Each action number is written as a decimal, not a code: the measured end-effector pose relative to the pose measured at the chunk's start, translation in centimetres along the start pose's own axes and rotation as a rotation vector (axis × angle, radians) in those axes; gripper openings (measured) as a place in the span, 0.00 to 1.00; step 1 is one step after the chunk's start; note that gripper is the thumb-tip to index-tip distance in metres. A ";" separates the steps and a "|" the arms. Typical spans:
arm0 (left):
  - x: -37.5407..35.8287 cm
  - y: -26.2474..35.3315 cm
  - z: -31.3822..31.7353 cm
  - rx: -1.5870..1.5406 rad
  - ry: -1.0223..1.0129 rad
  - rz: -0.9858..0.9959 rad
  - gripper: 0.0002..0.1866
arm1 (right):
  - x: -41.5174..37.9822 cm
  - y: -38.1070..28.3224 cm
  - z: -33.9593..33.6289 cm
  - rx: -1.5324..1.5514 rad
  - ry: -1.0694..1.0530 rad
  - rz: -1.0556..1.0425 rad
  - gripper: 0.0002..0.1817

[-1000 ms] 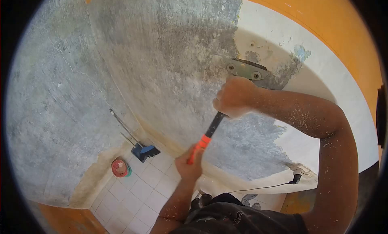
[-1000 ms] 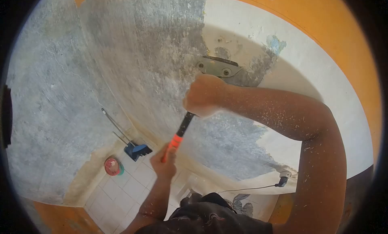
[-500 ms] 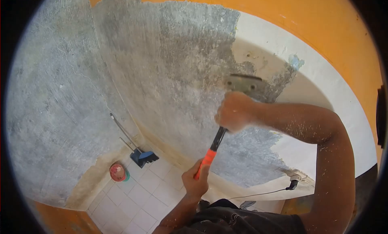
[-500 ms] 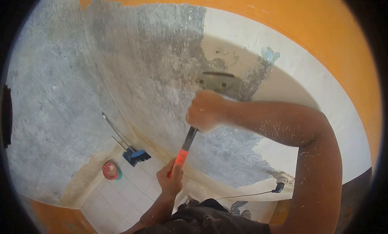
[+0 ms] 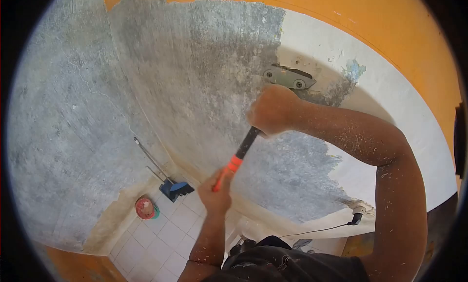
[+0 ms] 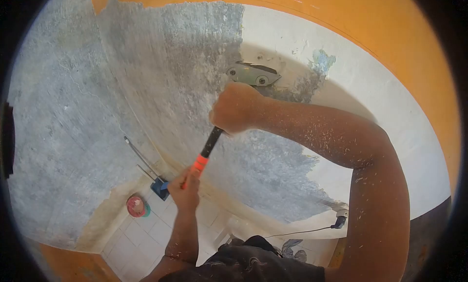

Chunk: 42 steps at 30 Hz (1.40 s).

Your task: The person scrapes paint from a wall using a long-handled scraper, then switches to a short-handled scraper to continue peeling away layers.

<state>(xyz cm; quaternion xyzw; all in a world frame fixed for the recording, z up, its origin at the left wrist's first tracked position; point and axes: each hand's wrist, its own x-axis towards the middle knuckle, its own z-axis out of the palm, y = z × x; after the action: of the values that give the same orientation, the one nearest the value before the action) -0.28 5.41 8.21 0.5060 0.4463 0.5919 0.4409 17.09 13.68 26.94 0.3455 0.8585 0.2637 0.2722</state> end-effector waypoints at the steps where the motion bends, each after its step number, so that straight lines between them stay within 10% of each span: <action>1: 0.8 0.9 -0.4 -0.068 0.042 0.034 0.12 | 0.3 0.3 -0.1 0.053 0.203 0.042 0.12; 6: -4.1 -0.7 0.7 -0.063 -0.036 -0.005 0.12 | -0.9 -0.9 -1.7 -0.003 -0.168 0.023 0.12; 10: 1.6 -1.1 0.6 -0.023 -0.008 -0.028 0.13 | -0.2 0.4 -0.5 -0.003 0.136 0.061 0.10; 27: -2.1 -1.1 1.2 -0.012 -0.013 0.034 0.13 | -1.4 -1.0 -0.3 0.032 -0.047 0.073 0.09; 33: 2.5 1.4 0.1 -0.039 0.059 0.051 0.11 | -0.4 0.3 -1.1 0.005 0.283 0.150 0.08; 37: -2.8 -0.4 1.2 -0.003 -0.012 0.041 0.10 | -1.9 -1.8 -0.3 0.041 -0.024 0.081 0.07; 42: 2.9 0.3 0.5 -0.120 0.009 -0.047 0.10 | -0.5 0.6 -0.5 0.038 0.236 0.123 0.08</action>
<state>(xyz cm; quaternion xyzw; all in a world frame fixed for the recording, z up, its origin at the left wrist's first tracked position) -0.13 8.18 9.12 0.4654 0.4239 0.6093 0.4821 17.32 13.59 27.84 0.3693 0.8666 0.3024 0.1459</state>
